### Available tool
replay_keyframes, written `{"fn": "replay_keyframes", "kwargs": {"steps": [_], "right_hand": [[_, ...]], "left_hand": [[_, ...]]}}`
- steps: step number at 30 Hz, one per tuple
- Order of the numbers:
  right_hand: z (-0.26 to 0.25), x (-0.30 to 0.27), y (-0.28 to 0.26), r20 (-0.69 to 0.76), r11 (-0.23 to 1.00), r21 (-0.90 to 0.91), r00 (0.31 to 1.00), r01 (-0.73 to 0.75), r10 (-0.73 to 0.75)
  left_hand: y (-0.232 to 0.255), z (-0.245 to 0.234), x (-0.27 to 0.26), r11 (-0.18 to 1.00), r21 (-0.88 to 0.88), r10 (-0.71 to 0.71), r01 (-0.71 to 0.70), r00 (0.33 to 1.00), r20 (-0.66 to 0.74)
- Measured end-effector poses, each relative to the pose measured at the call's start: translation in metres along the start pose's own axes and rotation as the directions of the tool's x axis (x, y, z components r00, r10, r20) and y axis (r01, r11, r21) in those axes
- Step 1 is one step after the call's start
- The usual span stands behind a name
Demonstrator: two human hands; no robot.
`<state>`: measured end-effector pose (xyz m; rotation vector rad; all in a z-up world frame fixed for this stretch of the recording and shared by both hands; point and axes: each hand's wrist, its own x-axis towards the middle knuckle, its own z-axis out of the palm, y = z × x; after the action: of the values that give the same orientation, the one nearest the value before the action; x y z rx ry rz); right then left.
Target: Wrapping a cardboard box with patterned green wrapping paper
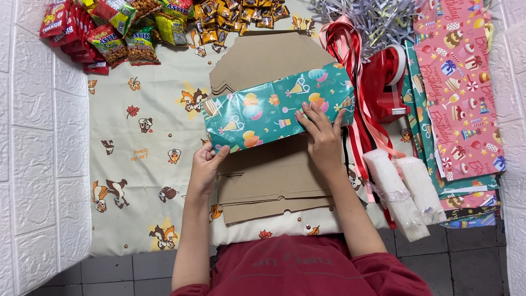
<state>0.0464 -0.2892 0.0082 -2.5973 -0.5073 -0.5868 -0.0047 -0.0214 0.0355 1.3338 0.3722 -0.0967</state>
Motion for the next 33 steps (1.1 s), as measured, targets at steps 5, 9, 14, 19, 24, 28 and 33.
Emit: {"fn": "replay_keyframes", "kwargs": {"steps": [5, 9, 14, 19, 24, 28, 33], "right_hand": [[-0.001, 0.0, 0.002, 0.042, 1.0, -0.003, 0.999, 0.006, -0.005], [0.004, -0.002, 0.005, 0.08, 0.998, -0.051, 0.996, 0.032, -0.028], [0.006, -0.004, 0.006, 0.07, 0.995, -0.065, 0.995, 0.075, -0.07], [0.002, 0.001, -0.002, 0.022, 0.995, -0.056, 0.996, 0.085, -0.084], [0.005, 0.001, -0.008, -0.025, 0.996, -0.052, 0.997, 0.072, -0.073], [0.001, -0.004, 0.011, -0.006, 0.996, 0.048, 0.997, 0.075, -0.075], [0.0, -0.016, 0.038, -0.136, 0.979, 0.196, 0.987, -0.053, 0.081]], "left_hand": [[0.01, -0.007, -0.009, 0.999, 0.04, 0.013, -0.015, 0.998, 0.058], [-0.006, -0.027, -0.012, 0.985, 0.159, 0.064, -0.068, 0.997, 0.031], [0.003, -0.02, -0.02, 0.869, 0.407, 0.367, -0.281, 0.918, -0.149], [0.014, 0.005, -0.011, 0.333, 0.739, 0.789, -0.586, 0.602, 0.122], [-0.003, 0.051, 0.018, -0.177, 0.668, 0.688, -0.723, 0.394, 0.609], [-0.019, 0.057, 0.03, -0.235, 0.687, 0.674, -0.688, 0.394, 0.625], [-0.025, 0.056, 0.033, -0.154, 0.704, 0.71, -0.693, 0.418, 0.567]]}}
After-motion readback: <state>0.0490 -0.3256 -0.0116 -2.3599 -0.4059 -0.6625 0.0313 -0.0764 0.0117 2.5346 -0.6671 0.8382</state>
